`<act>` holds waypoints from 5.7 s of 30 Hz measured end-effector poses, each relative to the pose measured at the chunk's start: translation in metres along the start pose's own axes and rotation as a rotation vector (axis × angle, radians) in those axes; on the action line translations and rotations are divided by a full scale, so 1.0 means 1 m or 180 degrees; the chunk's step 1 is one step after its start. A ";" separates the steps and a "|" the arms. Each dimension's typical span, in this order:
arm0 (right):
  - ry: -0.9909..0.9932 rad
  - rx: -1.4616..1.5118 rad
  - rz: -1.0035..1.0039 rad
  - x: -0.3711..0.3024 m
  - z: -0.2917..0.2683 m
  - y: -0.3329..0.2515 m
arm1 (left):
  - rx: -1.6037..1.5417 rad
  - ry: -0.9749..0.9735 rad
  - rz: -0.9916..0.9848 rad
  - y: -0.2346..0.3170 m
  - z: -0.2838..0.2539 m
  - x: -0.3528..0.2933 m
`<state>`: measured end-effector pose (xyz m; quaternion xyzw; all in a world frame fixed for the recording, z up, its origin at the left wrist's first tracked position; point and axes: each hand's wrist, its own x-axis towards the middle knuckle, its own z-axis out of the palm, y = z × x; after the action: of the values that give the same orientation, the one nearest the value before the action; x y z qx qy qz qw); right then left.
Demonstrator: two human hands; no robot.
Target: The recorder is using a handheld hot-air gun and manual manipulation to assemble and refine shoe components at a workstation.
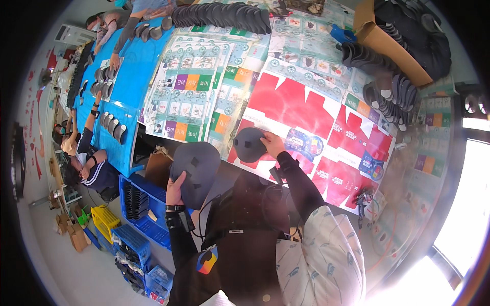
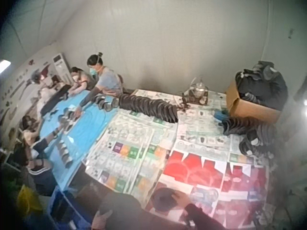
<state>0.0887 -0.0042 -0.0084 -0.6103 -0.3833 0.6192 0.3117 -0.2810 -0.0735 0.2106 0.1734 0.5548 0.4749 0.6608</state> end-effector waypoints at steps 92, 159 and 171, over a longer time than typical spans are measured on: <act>0.0500 0.1293 0.0239 -0.160 -0.086 0.077 | 0.0264 -0.0242 -0.0140 -0.037 -0.030 -0.071; 0.1164 0.0132 -0.0008 -0.259 -0.155 0.022 | 0.0288 -0.1232 -0.0611 -0.124 0.178 -0.053; 0.1274 -0.0070 -0.0167 -0.275 -0.122 -0.034 | 0.0189 -0.1311 -0.0340 -0.173 0.234 -0.035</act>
<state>0.2241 -0.2100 0.1679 -0.7144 -0.3362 0.4730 0.3910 0.0065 -0.1173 0.1761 0.2565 0.4302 0.3772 0.7790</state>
